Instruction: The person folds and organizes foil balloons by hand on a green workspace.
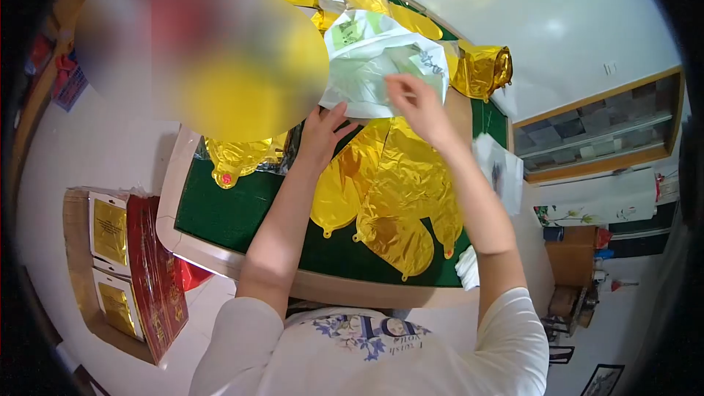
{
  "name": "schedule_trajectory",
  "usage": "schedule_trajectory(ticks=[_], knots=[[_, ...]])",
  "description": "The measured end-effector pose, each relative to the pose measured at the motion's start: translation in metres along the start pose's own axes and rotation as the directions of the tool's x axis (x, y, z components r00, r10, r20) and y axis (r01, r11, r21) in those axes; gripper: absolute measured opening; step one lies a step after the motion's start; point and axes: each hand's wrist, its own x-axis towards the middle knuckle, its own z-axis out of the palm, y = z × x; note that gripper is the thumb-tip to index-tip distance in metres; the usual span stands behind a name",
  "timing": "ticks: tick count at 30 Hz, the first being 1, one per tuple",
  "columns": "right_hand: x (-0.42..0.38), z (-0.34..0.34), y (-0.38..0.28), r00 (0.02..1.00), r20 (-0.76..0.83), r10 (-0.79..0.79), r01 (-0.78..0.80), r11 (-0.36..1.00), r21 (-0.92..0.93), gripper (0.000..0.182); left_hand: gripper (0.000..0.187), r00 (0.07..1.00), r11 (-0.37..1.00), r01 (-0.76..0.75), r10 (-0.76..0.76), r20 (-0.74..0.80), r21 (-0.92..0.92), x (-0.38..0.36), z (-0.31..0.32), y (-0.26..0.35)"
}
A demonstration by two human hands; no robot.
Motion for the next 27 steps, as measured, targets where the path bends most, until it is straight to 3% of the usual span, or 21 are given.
schedule_trajectory(ticks=[2,5,7,8,10,13,14,16,18,20,21,23,26,27], knots=[[0.031,0.026,0.023,0.956,-0.07,-0.286,0.245,0.904,-0.349,0.042,0.063,0.999,1.0,-0.004,0.005,0.044,-0.031,0.001,-0.001,-0.001],[0.071,0.048,0.025,0.988,0.006,-0.156,0.144,0.898,-0.416,0.053,0.06,0.999,0.999,-0.008,0.01,0.049,-0.047,0.003,-0.003,-0.003],[0.089,0.065,0.042,0.953,0.241,0.182,-0.067,0.906,-0.418,0.073,0.059,0.998,0.998,-0.008,0.011,0.054,-0.066,0.003,-0.005,-0.005],[0.091,0.069,0.043,0.953,0.245,0.18,-0.063,0.905,-0.42,0.073,0.056,0.999,0.997,-0.002,0.006,0.048,-0.076,0.003,-0.005,-0.005],[0.091,0.072,0.03,0.951,0.118,0.287,-0.151,0.759,-0.633,0.067,0.053,0.999,0.995,-0.006,0.01,0.037,-0.101,0.002,-0.004,-0.004],[0.087,0.071,0.048,0.974,0.178,0.137,-0.02,0.842,-0.539,0.052,0.049,0.996,0.995,-0.044,0.051,0.076,-0.091,0.003,0.001,-0.003],[0.088,0.07,0.05,0.975,0.182,0.131,-0.01,0.836,-0.549,0.052,0.045,0.999,0.999,-0.036,0.037,0.014,-0.037,0.0,0.002,-0.006],[0.087,0.07,0.047,0.957,0.075,0.279,-0.143,0.682,-0.717,0.048,0.042,0.998,1.0,-0.028,0.028,-0.053,0.011,0.003,0.001,-0.009],[0.089,0.059,0.04,0.951,0.051,0.305,-0.176,0.667,-0.724,0.048,0.04,0.995,0.99,0.053,-0.042,-0.091,0.128,0.007,-0.007,-0.015],[0.088,0.041,0.031,0.996,0.091,-0.015,0.078,0.659,-0.748,0.044,0.037,0.997,0.994,0.053,-0.048,-0.057,0.09,0.001,-0.001,-0.007],[0.09,0.033,0.035,0.996,0.087,0.002,0.063,0.661,-0.747,0.044,0.035,0.999,0.999,0.043,-0.043,0.009,0.017,0.002,-0.001,-0.007],[0.098,0.019,0.043,0.916,-0.014,-0.401,0.327,0.767,-0.552,0.035,0.034,0.997,0.998,0.044,-0.04,0.072,-0.054,0.0,0.0,-0.007],[0.091,0.006,0.04,0.918,0.053,-0.393,0.347,0.731,-0.587,0.028,0.029,0.987,0.992,0.056,-0.037,0.158,-0.113,-0.002,0.004,-0.007],[0.084,0.003,0.023,0.944,0.177,-0.279,0.325,0.686,-0.651,0.029,0.034,0.977,0.993,0.075,-0.055,0.206,-0.091,-0.001,0.004,-0.007]])
